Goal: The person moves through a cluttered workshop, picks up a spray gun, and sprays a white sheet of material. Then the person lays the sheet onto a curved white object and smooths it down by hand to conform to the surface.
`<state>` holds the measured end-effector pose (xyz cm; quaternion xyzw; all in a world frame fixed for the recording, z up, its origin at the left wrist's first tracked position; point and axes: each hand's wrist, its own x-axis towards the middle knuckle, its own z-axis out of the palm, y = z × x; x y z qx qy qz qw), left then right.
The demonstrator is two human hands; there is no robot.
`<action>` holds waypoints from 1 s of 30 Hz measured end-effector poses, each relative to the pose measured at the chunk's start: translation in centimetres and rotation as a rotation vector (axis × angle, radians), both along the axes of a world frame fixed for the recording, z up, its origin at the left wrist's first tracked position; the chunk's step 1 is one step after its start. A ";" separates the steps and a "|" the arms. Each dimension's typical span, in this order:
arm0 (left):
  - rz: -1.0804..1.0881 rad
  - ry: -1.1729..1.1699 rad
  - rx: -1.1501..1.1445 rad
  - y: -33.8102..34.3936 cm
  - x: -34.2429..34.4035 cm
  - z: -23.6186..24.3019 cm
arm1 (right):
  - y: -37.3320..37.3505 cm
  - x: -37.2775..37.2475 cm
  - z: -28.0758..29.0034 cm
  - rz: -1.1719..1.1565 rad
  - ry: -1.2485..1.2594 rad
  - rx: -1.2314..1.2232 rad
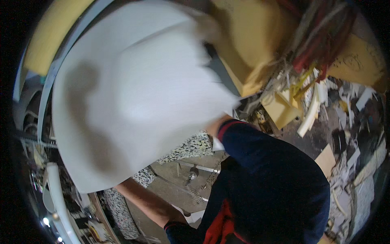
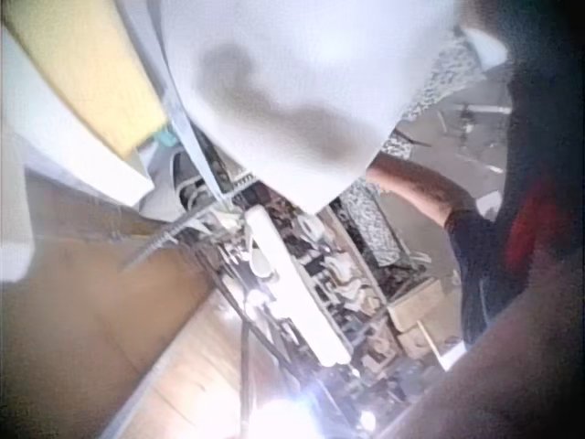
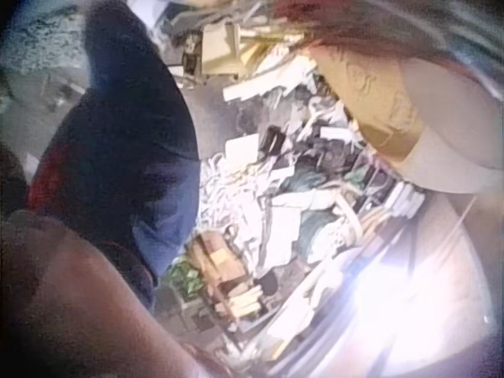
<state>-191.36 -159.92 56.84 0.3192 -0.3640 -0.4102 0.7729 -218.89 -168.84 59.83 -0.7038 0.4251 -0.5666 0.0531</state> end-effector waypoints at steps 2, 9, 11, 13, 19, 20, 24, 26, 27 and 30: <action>0.053 0.219 -0.004 -1.5 4.0 0.0 | -1.3 4.4 1.5 0.091 0.112 0.002; -0.064 0.372 0.022 -2.5 7.3 -3.9 | 2.2 9.9 -10.2 0.506 0.361 0.215; 0.018 0.312 0.103 -2.5 7.3 -4.8 | 4.1 6.2 -15.3 0.552 0.036 0.074; -0.004 0.292 0.103 -2.9 7.3 -5.5 | 5.1 0.2 -19.2 0.370 -0.089 0.175; 0.232 -0.518 0.095 -10.7 5.3 -4.2 | 5.7 -20.2 -28.4 -0.403 -0.032 0.730; 0.222 -0.494 0.059 -13.0 4.2 -3.3 | 6.3 -21.8 -29.9 -0.482 0.048 0.760; 0.413 -1.307 -0.101 -20.3 -2.3 0.9 | 7.6 -22.9 -34.7 -0.503 0.145 1.028; 0.196 -1.142 -0.142 -23.9 -7.3 2.3 | 7.0 -22.1 -36.0 -0.497 0.252 0.994; -0.083 -0.723 -0.158 -25.5 -10.3 2.2 | 6.7 -21.4 -36.5 -0.506 0.313 0.965; -0.114 -1.379 -0.039 -24.8 -15.5 0.8 | 4.1 -20.0 -37.5 -0.455 0.381 1.086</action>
